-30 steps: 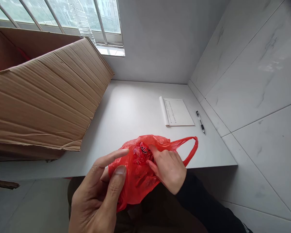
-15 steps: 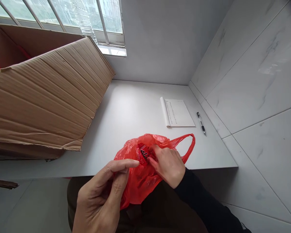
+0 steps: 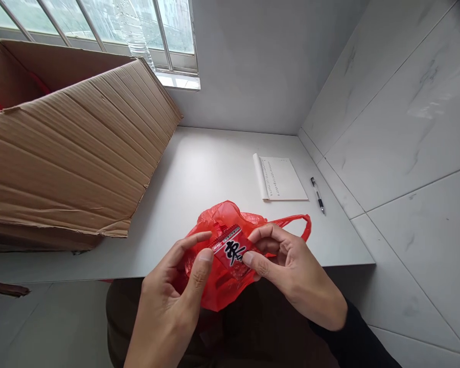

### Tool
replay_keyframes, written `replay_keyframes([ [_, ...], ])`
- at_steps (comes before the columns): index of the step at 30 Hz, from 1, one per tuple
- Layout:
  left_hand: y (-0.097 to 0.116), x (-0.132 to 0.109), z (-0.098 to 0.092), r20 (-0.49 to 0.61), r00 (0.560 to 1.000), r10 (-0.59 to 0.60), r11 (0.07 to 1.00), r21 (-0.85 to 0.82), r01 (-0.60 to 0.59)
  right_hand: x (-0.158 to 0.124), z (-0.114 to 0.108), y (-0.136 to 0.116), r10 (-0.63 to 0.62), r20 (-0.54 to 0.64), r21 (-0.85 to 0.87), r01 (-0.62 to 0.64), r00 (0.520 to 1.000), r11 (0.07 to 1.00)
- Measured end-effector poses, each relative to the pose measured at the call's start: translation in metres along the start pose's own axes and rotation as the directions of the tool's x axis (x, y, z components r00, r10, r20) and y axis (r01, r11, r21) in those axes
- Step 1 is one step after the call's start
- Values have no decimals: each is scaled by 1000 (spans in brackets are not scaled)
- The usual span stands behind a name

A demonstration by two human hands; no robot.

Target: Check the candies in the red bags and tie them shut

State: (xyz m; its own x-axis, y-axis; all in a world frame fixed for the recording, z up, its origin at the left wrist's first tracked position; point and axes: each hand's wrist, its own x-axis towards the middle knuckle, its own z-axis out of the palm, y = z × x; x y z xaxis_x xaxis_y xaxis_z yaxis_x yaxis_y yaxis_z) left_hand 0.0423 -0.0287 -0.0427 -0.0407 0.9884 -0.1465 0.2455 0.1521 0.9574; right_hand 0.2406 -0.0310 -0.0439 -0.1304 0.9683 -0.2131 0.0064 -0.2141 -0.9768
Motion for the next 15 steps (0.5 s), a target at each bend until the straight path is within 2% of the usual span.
replay_keyframes([
  [3, -1, 3, 2, 59, 998, 11, 999, -31, -9, -1, 2, 1, 25, 68, 143, -34, 997, 989],
  [7, -3, 4, 1, 65, 998, 1, 995, -100, 6, 0, 2, 0, 42, 183, 261, -90, 982, 961],
  [12, -4, 5, 1, 86, 996, -19, 994, -103, 28, 1, 2, 3, 100, 223, 111, -127, 970, 986],
  [15, -4, 5, 2, 101, 995, -13, 994, -104, 23, 1, 5, 7, 74, 236, 99, -100, 969, 990],
])
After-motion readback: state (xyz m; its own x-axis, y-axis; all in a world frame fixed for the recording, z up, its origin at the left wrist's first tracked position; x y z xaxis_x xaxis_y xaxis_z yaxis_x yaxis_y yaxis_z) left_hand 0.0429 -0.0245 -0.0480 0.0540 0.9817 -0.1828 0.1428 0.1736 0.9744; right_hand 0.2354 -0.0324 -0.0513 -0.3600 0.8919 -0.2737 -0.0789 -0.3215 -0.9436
